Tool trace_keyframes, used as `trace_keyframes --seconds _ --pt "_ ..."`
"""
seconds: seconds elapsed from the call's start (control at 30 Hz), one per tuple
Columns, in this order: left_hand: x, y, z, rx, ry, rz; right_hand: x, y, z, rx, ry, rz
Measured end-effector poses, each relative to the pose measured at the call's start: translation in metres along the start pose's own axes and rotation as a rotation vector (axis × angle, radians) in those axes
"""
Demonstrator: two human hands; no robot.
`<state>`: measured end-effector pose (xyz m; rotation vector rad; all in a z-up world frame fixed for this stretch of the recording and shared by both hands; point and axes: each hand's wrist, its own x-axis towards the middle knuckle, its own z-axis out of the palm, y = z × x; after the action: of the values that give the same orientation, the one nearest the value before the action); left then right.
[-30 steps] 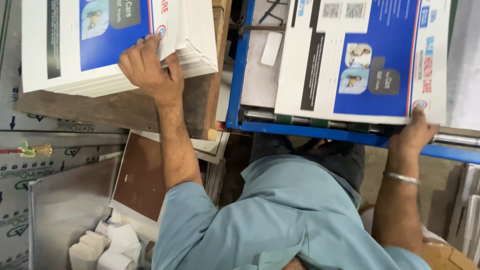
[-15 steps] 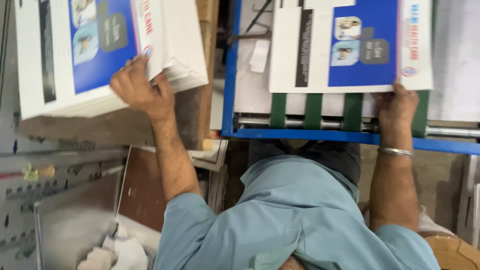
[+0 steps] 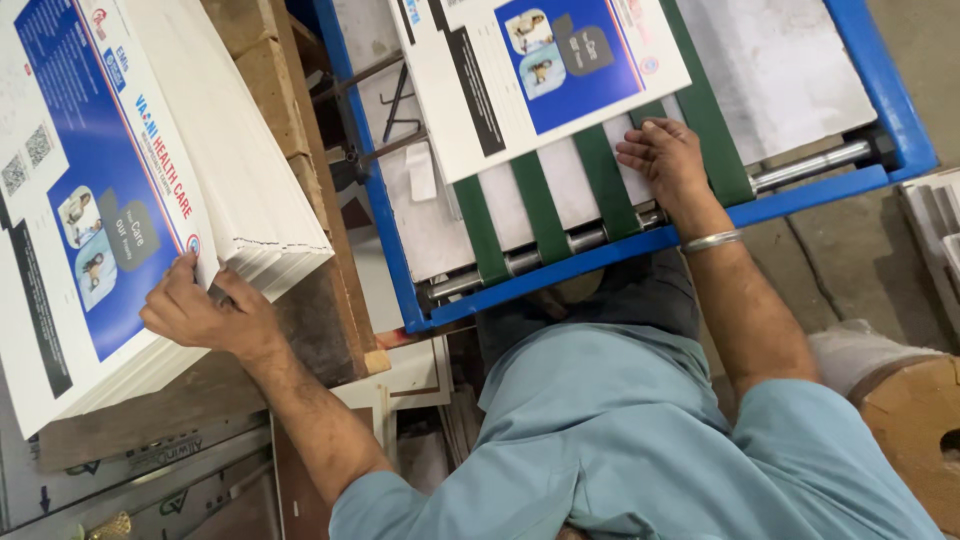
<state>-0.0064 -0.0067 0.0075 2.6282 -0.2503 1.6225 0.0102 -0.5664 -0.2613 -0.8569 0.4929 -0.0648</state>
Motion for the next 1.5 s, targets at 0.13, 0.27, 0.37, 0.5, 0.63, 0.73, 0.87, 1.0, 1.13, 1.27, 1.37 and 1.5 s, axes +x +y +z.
trace_keyframes --seconds 0.13,0.27,0.37,0.5,0.63,0.73,0.87,1.0,1.13,1.27,1.37,1.5 --pt "0.000 0.000 -0.008 0.005 -0.068 0.001 -0.019 -0.002 0.002 0.006 -0.035 0.010" --pt "0.005 0.005 -0.014 0.028 -0.079 0.037 -0.027 -0.012 0.007 0.007 -0.042 0.005" --pt "0.009 0.007 -0.021 -0.013 -0.171 0.005 -0.024 -0.017 0.012 -0.009 -0.053 -0.004" --pt "0.023 -0.001 -0.037 -0.076 -0.319 0.023 -0.014 -0.017 0.025 -0.033 -0.079 0.018" --pt "0.039 -0.021 -0.058 -0.149 -0.472 0.041 -0.006 -0.013 0.057 -0.050 -0.167 0.039" --pt "0.053 -0.044 -0.065 -0.277 -0.551 -0.230 -0.008 -0.016 0.098 -0.074 -0.217 0.076" --pt "0.066 -0.042 -0.050 -0.356 -0.307 -0.365 -0.039 -0.024 0.175 -0.152 -0.456 0.088" --pt "0.064 0.035 -0.025 -0.123 -0.294 0.185 -0.096 -0.027 0.259 -0.216 -0.911 0.078" --pt "0.046 0.150 -0.019 -0.114 -0.689 0.381 -0.140 -0.020 0.301 0.102 -1.064 0.250" --pt "0.052 0.173 -0.047 -0.266 -0.737 0.404 -0.127 -0.011 0.290 0.092 -0.604 0.153" --pt "0.058 0.142 -0.072 -0.242 -0.806 0.341 -0.078 -0.020 0.242 0.217 -0.484 -0.004" --pt "0.063 0.076 -0.077 -0.133 -0.745 0.187 -0.015 -0.024 0.164 0.133 -0.186 -0.197"
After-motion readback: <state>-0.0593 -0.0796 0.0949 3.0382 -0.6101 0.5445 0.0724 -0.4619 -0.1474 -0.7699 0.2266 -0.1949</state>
